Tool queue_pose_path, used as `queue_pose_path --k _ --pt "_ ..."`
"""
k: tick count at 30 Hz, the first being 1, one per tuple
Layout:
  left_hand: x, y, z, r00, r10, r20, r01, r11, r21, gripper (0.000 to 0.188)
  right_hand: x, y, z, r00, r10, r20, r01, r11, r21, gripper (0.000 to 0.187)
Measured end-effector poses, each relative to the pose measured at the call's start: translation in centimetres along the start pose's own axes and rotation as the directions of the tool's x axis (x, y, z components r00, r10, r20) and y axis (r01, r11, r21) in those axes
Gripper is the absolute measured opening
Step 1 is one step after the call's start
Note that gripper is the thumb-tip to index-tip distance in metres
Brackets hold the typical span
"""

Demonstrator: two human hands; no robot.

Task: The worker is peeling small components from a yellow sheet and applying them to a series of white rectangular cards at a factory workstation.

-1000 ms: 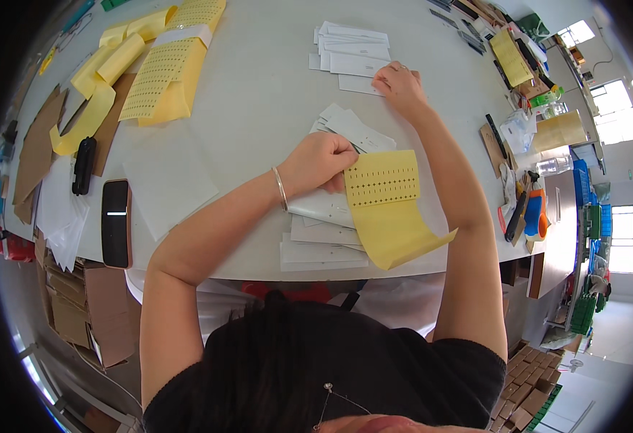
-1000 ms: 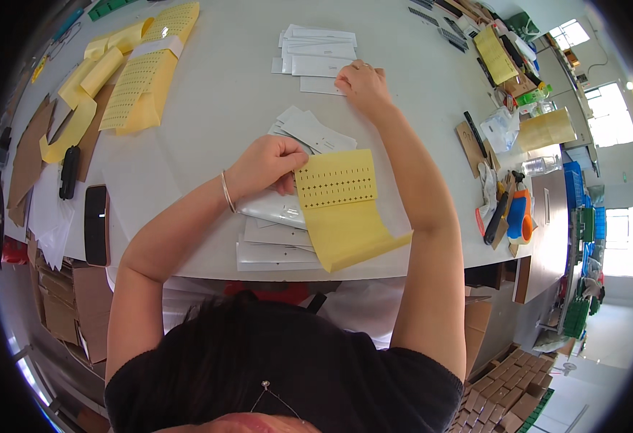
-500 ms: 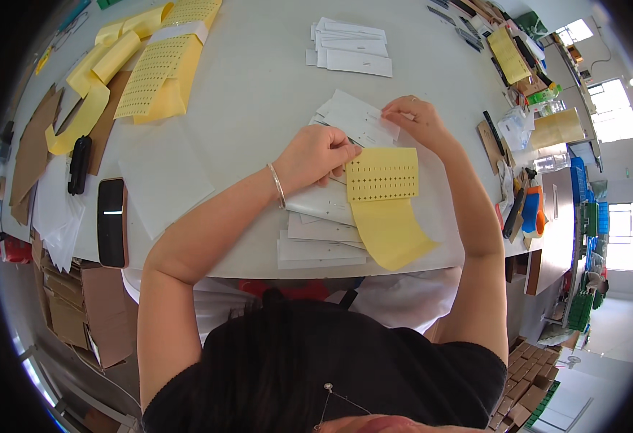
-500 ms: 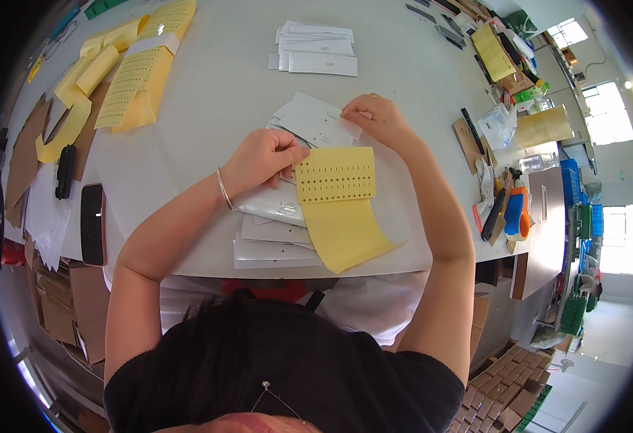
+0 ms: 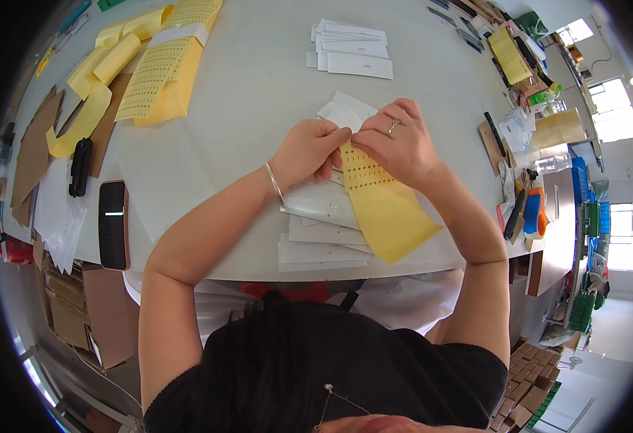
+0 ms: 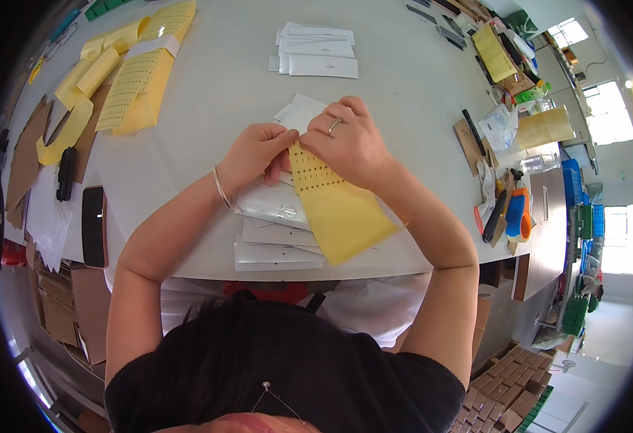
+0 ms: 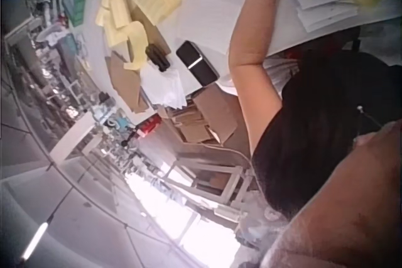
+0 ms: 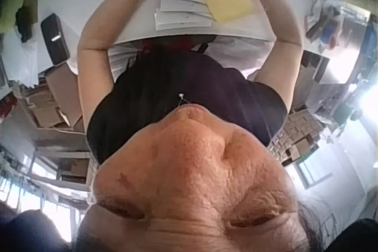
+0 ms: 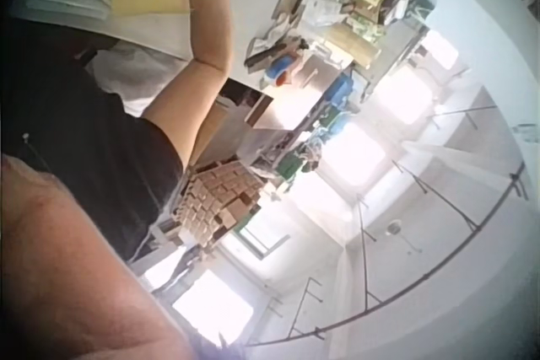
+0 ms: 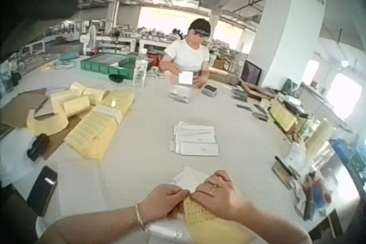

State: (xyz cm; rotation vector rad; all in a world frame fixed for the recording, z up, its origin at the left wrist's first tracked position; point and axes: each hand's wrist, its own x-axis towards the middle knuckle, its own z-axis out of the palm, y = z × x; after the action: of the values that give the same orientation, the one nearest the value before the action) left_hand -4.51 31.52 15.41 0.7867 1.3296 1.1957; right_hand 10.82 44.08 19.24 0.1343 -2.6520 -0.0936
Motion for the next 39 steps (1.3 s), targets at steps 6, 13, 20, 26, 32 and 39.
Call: queue_pose_path --k 6,13,20,26,32,39 --pt "0.5 0.2 -0.4 0.993 -0.001 -0.122 -0.012 0.994 -0.105 0.032 1.6 4.1 1.6 0.977 0.209 -0.041 -0.192 0.947 0.260 0.005" --pt "0.4 0.0 0.0 0.989 0.126 -0.078 -0.113 0.981 0.156 0.034 1.3 14.9 8.3 0.870 0.487 0.077 -0.492 0.844 0.216 0.007" --pt "-0.1 0.2 -0.3 0.992 0.119 -0.046 -0.106 0.972 0.211 0.035 1.9 13.9 9.7 0.845 0.525 0.108 -0.534 0.838 0.110 0.027" --pt "0.0 0.1 0.0 0.990 0.141 -0.022 -0.131 0.961 0.243 0.035 0.6 13.9 8.4 0.941 0.312 0.133 -0.314 0.949 -0.007 0.048" --pt "-0.1 0.0 0.2 0.986 0.169 0.000 -0.163 0.949 0.269 0.037 0.3 12.6 6.4 0.714 0.639 0.288 -0.697 0.609 0.378 0.027" --pt "-0.2 0.1 0.1 0.990 0.134 -0.036 -0.122 0.966 0.229 0.036 0.2 7.3 3.0 0.509 0.540 0.670 -0.860 0.282 0.426 0.024"
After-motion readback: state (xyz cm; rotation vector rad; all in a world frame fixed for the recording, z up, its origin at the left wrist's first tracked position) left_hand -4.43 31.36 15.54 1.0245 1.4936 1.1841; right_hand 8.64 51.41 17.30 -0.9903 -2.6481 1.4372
